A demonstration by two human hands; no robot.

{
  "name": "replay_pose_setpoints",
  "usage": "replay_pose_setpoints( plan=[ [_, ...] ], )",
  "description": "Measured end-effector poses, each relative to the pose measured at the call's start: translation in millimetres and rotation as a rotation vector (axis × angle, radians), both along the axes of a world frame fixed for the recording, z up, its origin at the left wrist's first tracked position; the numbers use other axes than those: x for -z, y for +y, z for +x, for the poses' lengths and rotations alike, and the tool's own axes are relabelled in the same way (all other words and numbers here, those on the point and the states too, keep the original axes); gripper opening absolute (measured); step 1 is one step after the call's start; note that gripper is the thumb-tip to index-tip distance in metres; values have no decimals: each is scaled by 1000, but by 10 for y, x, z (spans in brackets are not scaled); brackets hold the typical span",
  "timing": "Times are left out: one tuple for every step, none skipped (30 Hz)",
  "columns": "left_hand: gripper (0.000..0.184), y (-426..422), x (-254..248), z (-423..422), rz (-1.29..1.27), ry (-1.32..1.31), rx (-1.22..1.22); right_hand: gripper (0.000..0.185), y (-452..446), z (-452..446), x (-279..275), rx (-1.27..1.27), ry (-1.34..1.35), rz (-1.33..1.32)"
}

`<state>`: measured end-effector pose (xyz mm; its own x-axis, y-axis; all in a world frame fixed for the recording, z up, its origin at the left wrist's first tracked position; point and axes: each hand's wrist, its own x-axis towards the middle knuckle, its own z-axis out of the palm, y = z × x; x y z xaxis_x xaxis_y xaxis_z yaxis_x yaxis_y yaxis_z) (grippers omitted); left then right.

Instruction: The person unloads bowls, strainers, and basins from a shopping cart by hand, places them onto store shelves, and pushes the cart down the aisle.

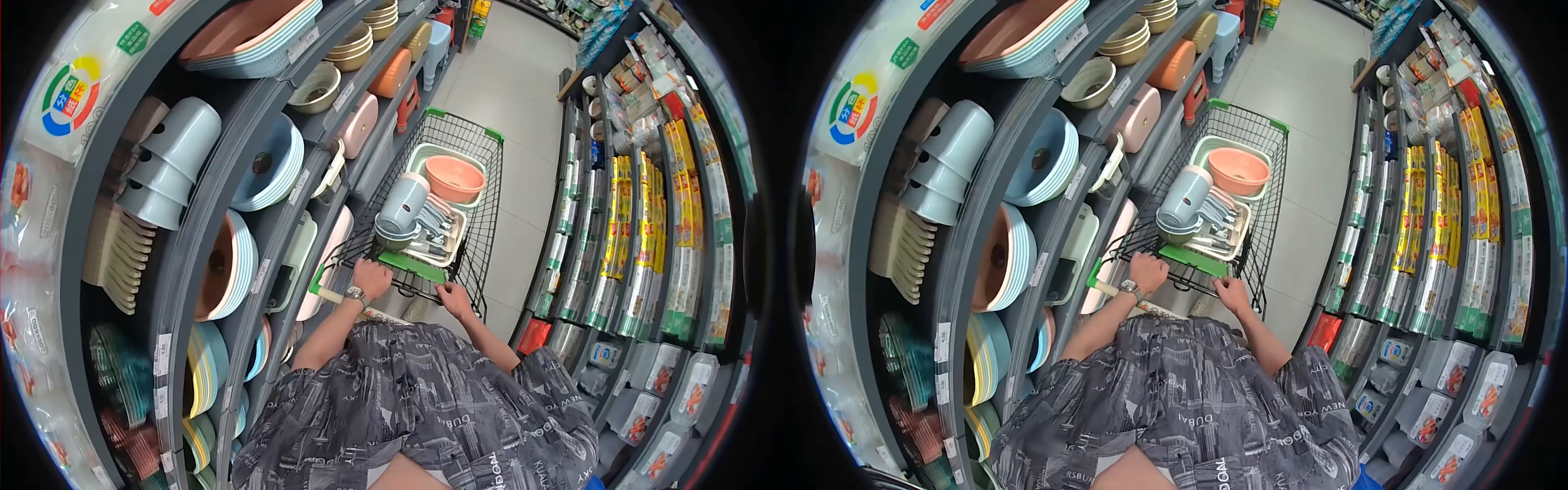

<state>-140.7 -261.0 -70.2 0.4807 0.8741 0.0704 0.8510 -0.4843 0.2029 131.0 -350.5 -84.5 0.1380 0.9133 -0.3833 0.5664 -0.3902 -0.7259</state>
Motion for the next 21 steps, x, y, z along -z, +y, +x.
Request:
replay_pose_setpoints(
  plan=[
    [39, 10, -6, 13, -3, -3, 10, 48, 17, 14, -5, 10, -3, -3],
    [38, 47, -18, 28, -7, -23, 6, 48, 54, 26, -5, -1, -15, 2],
    [38, 78, -24, 43, -13, -42, 6, 47, 70, 32, -18, -8, -25, 6],
    [38, 98, -33, 60, -12, -42, 25, 47, 78, 39, -31, 11, -26, 6],
    [38, 121, -45, 81, -2, -51, 19, 46, 97, 53, -44, 15, -21, 26],
    [38, 141, -33, 99, 5, -61, 12, 46, 107, 82, -18, 17, -17, 43],
    [37, 166, -17, 124, 24, -38, -1, 45, 140, 98, 16, 20, 3, 43],
    [37, 188, -2, 146, 24, -37, 13, 45, 155, 128, 48, 34, 3, 43],
    [37, 203, -4, 157, 28, -55, 7, 46, 169, 138, 60, 31, 2, 71],
    [37, 223, -3, 167, 32, -73, -1, 47, 185, 147, 73, 27, 1, 98],
    [36, 244, 0, 178, 36, -50, -3, 47, 204, 162, 87, 22, 12, 101],
    [36, 258, -19, 183, 31, -46, 7, 47, 218, 162, 68, 32, 15, 97],
    [36, 278, -37, 190, 15, -39, 5, 47, 237, 166, 49, 35, 14, 95],
    [35, 294, -53, 204, -1, -32, 1, 47, 255, 171, 29, 35, 13, 92],
    [34, 308, -47, 215, 12, -35, -2, 46, 270, 175, 34, 44, 10, 105],
    [34, 324, -40, 226, 8, -31, 3, 46, 288, 188, 40, 49, 13, 100],
    [34, 344, -32, 231, 13, -36, 0, 45, 307, 198, 48, 34, 22, 117],
    [33, 367, -33, 236, 19, -41, -3, 45, 326, 202, 52, 18, 30, 135],
    [32, 383, -34, 235, 20, -48, -2, 44, 337, 201, 54, 25, 35, 156],
    [32, 400, -34, 236, 15, -45, 0, 44, 345, 199, 50, 27, 38, 152],
    [32, 425, -43, 238, 9, -48, -1, 43, 359, 198, 25, 39, 40, 134]
  ],
)
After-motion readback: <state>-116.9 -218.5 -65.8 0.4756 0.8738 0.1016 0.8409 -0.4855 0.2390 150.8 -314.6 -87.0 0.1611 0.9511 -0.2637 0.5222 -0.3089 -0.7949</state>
